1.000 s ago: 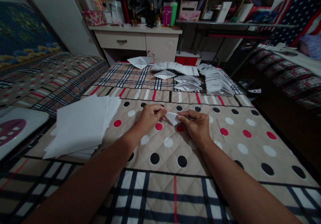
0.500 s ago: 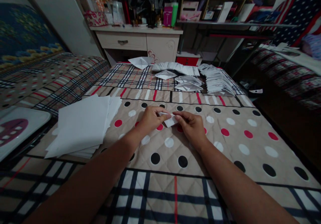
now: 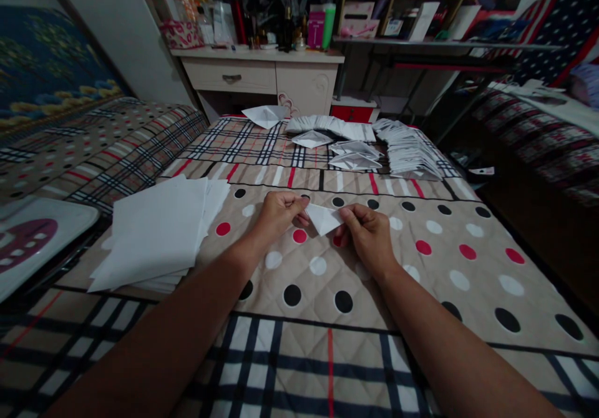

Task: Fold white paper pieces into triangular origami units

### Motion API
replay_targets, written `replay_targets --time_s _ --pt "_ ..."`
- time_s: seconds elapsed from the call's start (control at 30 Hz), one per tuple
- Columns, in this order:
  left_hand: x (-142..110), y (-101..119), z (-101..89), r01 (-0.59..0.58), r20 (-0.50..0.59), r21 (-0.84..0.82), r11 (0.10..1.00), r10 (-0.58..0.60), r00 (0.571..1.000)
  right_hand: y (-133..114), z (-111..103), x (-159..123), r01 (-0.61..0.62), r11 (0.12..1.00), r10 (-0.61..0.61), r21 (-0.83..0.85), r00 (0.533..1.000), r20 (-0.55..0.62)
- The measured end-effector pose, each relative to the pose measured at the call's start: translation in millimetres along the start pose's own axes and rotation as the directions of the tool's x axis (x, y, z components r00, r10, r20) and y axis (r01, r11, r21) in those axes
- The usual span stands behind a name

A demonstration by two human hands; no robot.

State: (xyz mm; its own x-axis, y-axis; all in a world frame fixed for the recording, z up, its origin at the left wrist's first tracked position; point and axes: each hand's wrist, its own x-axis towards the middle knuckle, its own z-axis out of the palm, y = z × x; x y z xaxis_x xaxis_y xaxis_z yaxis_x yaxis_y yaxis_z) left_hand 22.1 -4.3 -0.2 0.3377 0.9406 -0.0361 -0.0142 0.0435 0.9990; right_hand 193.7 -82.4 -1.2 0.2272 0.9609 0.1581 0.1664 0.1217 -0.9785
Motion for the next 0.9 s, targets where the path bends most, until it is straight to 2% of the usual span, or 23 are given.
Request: replay_targets --time_s 0.17,0.23,0.33,0.5,0.57,0.67,0.77,0.9 --pt "2.9 -4.0 -1.4 -0.073 -0.120 0.043 0.996 0.077 0.990 4.8 4.8 2.2 -0.112 0.990 0.093 0.081 0.975 0.204" --pt "3.2 -4.6 -0.3 -0.107 -0.140 0.061 0.992 0.115 0.984 4.9 5.7 1.8 -0.143 0.987 0.127 0.073 0.973 0.195" --pt "3.0 -4.5 2.1 -0.124 -0.079 0.012 0.992 0.125 0.989 3.1 5.8 0.3 -0.130 0.989 0.123 0.073 0.988 0.088" --pt "1.4 -4.7 5.7 -0.066 0.138 0.013 0.998 0.063 0.988 -1.2 9.0 -2.3 -0.034 0.995 0.035 0.098 0.999 -0.012" --pt "0.8 -4.8 5.7 -0.062 0.182 0.034 0.998 0.054 0.982 -2.8 11.3 -3.6 -0.020 0.991 0.020 0.130 1.000 0.002" --pt "0.8 -4.8 4.0 -0.069 0.181 0.049 0.996 0.059 0.982 -4.6 13.6 -5.7 -0.045 0.983 0.029 0.179 0.996 0.089" --pt "1.9 -5.0 1.8 -0.084 0.198 0.090 0.992 0.065 0.978 -5.7 13.3 -7.1 -0.047 0.987 0.021 0.153 0.986 0.167" --pt "2.5 -5.3 0.5 -0.089 0.263 0.133 0.987 0.052 0.963 -6.2 11.6 -7.1 -0.063 0.988 0.032 0.144 0.977 0.209"
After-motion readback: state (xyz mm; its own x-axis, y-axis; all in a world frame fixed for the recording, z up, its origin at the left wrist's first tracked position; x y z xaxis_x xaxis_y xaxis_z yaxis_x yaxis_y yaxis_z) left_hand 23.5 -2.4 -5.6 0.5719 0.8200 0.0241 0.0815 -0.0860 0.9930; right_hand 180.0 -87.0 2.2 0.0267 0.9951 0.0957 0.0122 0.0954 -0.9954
